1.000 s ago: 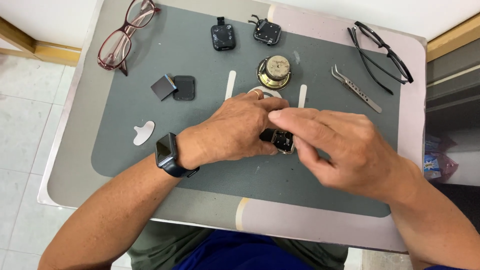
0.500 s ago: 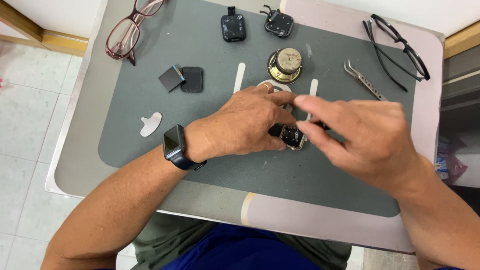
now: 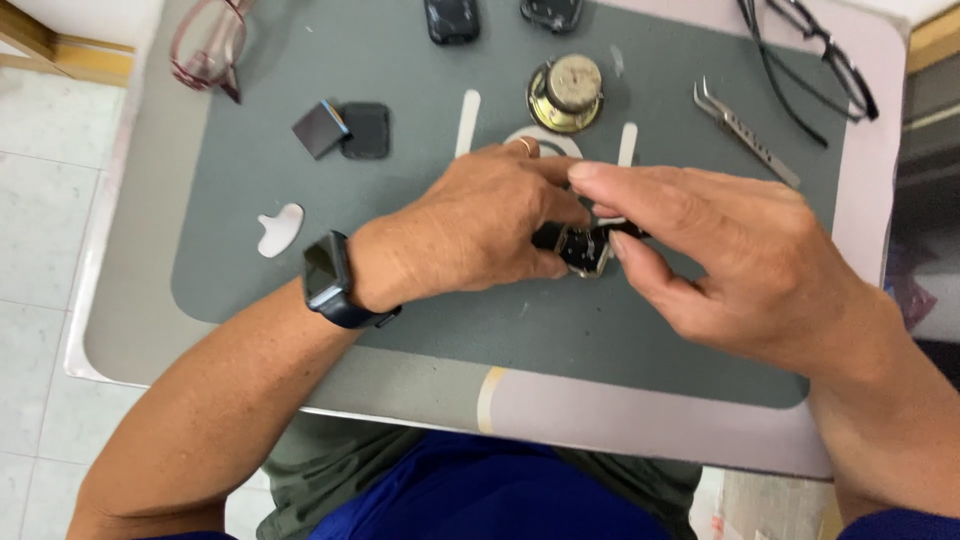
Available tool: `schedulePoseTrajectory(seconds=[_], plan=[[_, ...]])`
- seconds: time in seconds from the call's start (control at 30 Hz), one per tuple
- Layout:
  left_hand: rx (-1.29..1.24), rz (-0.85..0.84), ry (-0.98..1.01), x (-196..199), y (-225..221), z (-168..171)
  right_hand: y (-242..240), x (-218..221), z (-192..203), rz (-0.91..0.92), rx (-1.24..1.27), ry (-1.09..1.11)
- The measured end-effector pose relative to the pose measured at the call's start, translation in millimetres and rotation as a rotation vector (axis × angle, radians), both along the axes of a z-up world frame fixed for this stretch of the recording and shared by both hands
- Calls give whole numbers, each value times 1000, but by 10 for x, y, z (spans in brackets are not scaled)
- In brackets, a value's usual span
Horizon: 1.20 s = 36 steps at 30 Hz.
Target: Disassembling and repairing a smartwatch using precision tools on a dedicated work mat.
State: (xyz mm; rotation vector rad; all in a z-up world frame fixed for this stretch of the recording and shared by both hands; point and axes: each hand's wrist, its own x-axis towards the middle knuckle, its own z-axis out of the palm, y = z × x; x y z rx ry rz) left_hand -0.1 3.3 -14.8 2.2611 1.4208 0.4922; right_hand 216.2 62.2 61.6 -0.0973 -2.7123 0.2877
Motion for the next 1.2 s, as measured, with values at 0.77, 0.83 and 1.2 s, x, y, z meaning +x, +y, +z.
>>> schedulePoseTrajectory(seconds=[0.77, 0.83, 1.2], plan=[[-70, 7, -42, -19, -11, 105, 55, 16, -131, -57, 103, 56], [-80, -3, -39, -17, -5, 105, 63, 23, -121, -73, 135, 73], [4, -14, -60, -28, -5, 52, 15, 1, -84, -68, 20, 23]])
